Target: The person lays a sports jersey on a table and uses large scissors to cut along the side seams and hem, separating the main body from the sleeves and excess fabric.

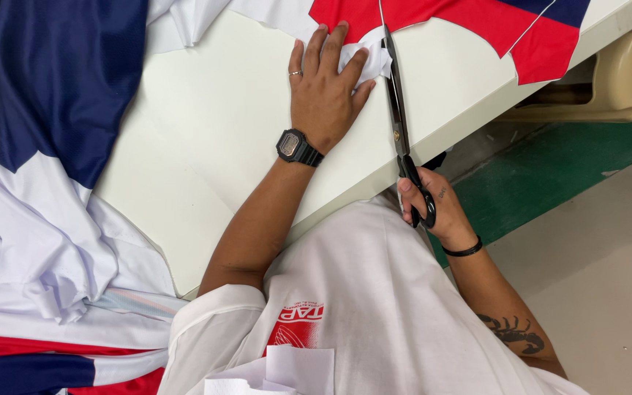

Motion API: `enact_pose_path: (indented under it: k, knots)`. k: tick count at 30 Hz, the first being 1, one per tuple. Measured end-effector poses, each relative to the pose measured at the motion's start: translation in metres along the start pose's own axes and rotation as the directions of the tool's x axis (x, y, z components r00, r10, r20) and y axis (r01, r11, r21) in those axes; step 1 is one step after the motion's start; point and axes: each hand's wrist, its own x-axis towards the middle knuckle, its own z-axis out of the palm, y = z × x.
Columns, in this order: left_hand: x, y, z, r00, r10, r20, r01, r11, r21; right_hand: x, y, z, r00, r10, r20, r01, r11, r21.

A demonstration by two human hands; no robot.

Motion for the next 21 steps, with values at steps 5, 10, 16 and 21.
enact_pose_path:
  k: [5, 10, 16, 21]
  knots:
    - [-0.001, -0.002, 0.002, 1.0, -0.003, 0.002, 0.003, 1.0, 0.0, 0.001, 0.0, 0.001, 0.999, 0.045, -0.012, -0.045, 0.999, 0.002]
    - [0.0, -0.002, 0.002, 1.0, 0.0, -0.001, 0.0, 1.0, 0.006, 0.002, 0.002, 0.0, 0.998, 0.062, -0.002, -0.062, 0.997, 0.043]
    - [0.0, 0.001, -0.004, 0.998, 0.023, -0.05, -0.022, 1.0, 0.007, 0.003, 0.01, -0.008, 0.997, 0.032, 0.063, -0.043, 0.982, 0.182]
    - [0.006, 0.017, 0.0, 0.992, 0.049, -0.119, -0.053, 0.998, -0.031, 0.004, 0.015, -0.008, 0.998, 0.013, 0.063, -0.022, 0.99, 0.142]
